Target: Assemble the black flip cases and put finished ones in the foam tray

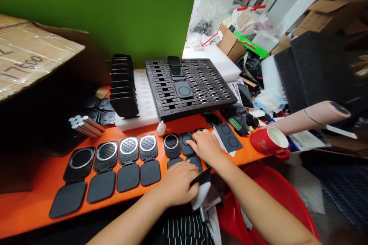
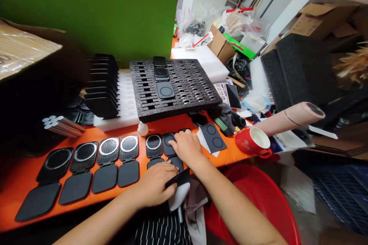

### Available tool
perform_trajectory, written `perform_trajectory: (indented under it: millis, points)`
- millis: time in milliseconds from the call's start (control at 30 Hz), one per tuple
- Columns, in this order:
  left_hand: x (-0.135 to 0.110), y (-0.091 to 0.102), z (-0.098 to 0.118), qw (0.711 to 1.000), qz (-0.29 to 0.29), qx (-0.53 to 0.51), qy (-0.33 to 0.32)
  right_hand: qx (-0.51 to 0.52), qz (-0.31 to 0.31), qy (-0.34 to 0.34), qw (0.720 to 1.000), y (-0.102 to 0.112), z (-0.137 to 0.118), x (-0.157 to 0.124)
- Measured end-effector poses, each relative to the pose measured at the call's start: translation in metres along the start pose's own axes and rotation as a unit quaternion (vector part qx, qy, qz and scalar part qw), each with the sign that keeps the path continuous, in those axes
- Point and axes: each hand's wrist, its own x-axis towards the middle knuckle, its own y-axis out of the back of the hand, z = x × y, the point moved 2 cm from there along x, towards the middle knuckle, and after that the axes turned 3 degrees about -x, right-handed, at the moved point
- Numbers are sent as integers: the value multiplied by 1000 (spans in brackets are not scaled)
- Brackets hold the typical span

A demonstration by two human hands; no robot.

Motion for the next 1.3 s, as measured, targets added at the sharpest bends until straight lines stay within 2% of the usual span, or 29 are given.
perform_trajectory:
  millis: [100,200,267,333,433,467,533,633,667,733,900,1000,1067,1133,1200,1267,1300]
  points:
    - [0,0,0,999,2,-33,12,-53,47,-61,996,2,3,14]
    - [0,2,0,994,18,-106,30,-17,59,-91,994,10,11,21]
    - [1,5,0,988,33,-141,45,81,62,-61,993,22,14,12]
    - [1,10,-1,981,52,-175,70,185,87,-1,979,37,10,-10]
    - [-3,18,-1,959,88,-246,113,204,153,131,958,48,-7,-55]
    - [-6,20,0,948,97,-278,119,191,151,168,955,46,-15,-68]
    - [-12,22,3,913,104,-380,108,186,142,177,956,37,-27,-87]
    - [-24,19,6,834,121,-530,93,245,129,99,956,21,-38,-98]
    - [-29,18,6,820,137,-546,104,276,115,78,951,18,-40,-98]
    - [-37,17,6,832,164,-513,134,336,72,63,937,16,-43,-98]
    - [-54,23,17,930,134,-311,145,401,-23,58,914,25,-48,-97]
    - [-60,26,19,944,121,-273,139,423,-24,34,905,26,-44,-95]
    - [-63,25,15,940,123,-284,141,457,-6,-18,889,25,-34,-90]
    - [-65,22,7,932,134,-301,152,515,22,-101,851,25,-16,-85]
    - [-67,20,0,926,141,-307,170,577,80,-185,792,29,4,-79]
    - [-69,19,-3,928,129,-294,190,618,158,-237,732,36,19,-75]
    - [-69,19,-3,932,116,-281,196,630,186,-246,713,40,24,-74]
